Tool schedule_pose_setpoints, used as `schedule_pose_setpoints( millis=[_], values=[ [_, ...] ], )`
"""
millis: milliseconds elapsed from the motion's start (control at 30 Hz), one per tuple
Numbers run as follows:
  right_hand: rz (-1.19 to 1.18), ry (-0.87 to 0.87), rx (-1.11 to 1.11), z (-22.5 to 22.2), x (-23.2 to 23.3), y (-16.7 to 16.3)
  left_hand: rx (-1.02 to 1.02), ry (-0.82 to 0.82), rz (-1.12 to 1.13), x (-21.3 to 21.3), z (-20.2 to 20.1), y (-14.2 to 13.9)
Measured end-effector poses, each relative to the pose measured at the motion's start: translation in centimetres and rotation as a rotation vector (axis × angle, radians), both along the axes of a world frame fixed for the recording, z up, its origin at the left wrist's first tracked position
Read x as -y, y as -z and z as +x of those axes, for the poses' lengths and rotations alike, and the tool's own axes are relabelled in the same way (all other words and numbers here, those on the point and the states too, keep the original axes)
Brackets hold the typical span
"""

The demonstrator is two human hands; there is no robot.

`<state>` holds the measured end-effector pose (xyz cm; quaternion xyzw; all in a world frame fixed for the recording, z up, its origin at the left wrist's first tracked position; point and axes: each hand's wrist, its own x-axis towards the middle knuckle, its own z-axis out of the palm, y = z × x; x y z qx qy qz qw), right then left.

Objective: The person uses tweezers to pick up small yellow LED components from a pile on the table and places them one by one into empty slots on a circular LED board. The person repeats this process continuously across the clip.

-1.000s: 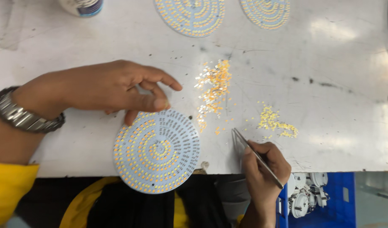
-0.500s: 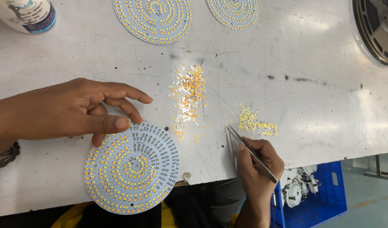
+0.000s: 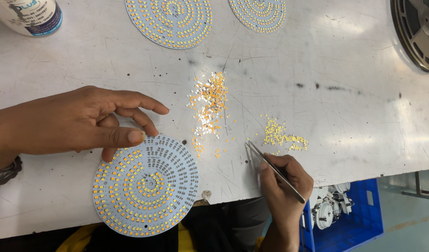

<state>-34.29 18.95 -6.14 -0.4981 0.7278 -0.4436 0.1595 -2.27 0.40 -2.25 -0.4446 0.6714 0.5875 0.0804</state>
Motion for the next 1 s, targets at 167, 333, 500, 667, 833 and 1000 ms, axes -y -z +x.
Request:
schedule_pose_setpoints(
  millis=[167,333,500,667,833,1000],
  values=[
    [0.034,0.019,-0.021,0.0,-0.1,0.0,-0.044,0.006,-0.029,-0.1,-0.1,-0.6],
    [-0.045,-0.193,-0.050,1.1,-0.5,-0.4,-0.137,0.027,-0.112,-0.5,0.7,-0.7],
    [-0.132,-0.698,-0.135,4.0,-1.1,-0.5,-0.319,0.041,-0.167,-1.0,1.6,-0.3],
    [-0.096,-0.743,-0.175,6.1,-0.7,-0.6,-0.386,0.036,-0.172,-1.2,1.9,-0.1],
    [-0.026,-0.806,-0.094,5.5,0.2,-1.3,-0.401,0.042,-0.176,-1.3,2.0,-0.1],
    [0.064,-0.833,-0.009,4.5,1.0,-1.6,-0.390,0.044,-0.204,-1.2,2.2,0.3]
  ],
)
